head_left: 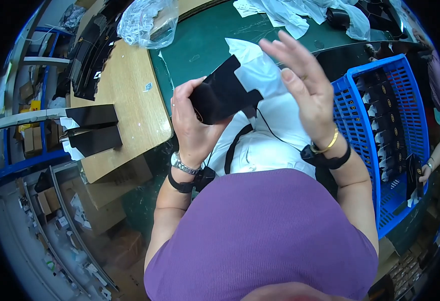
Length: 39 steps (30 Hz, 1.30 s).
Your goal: Packaging products into protective bags and then into cardboard boxes at a manufacturing station.
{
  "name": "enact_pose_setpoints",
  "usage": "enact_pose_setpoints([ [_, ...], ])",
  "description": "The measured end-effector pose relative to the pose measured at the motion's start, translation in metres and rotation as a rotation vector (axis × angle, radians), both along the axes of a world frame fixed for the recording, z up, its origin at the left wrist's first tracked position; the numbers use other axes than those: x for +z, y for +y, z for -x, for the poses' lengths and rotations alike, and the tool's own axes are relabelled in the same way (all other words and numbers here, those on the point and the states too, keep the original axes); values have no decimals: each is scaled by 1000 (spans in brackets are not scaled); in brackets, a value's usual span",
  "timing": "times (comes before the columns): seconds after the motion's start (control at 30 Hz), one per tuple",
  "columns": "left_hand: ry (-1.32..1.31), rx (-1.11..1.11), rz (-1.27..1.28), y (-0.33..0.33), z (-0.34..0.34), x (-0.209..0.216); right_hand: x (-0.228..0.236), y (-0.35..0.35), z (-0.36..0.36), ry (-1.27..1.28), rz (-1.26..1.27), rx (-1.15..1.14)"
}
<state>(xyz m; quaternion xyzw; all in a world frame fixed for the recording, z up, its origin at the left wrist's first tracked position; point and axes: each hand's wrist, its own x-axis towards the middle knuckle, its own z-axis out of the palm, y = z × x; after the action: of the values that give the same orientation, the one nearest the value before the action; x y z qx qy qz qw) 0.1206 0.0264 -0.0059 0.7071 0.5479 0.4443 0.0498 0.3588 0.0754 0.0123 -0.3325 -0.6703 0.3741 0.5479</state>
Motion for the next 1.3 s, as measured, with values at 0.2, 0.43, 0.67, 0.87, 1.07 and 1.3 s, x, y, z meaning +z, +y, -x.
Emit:
enact_pose_setpoints([
  [0.2, 25, -96, -70, -3, 10, -5, 7, 17, -35, 211, 707, 498],
  [0.43, 103, -167, -116, -5, 11, -3, 7, 16, -43, 207, 882, 636],
  [0.67, 197, -265, -209, 3, -9, 4, -23, 11, -33, -80, 662, 530],
  [0.87, 227, -194, -182, -6, 1, 7, -29, 8, -8, -207, 630, 492],
  [1.07, -143, 54, -101, -26, 35, 26, 19, 3, 21, 214, 806, 479],
  [1.3, -518, 543, -360, 28, 151, 29, -23, 59, 30, -11, 382, 291],
])
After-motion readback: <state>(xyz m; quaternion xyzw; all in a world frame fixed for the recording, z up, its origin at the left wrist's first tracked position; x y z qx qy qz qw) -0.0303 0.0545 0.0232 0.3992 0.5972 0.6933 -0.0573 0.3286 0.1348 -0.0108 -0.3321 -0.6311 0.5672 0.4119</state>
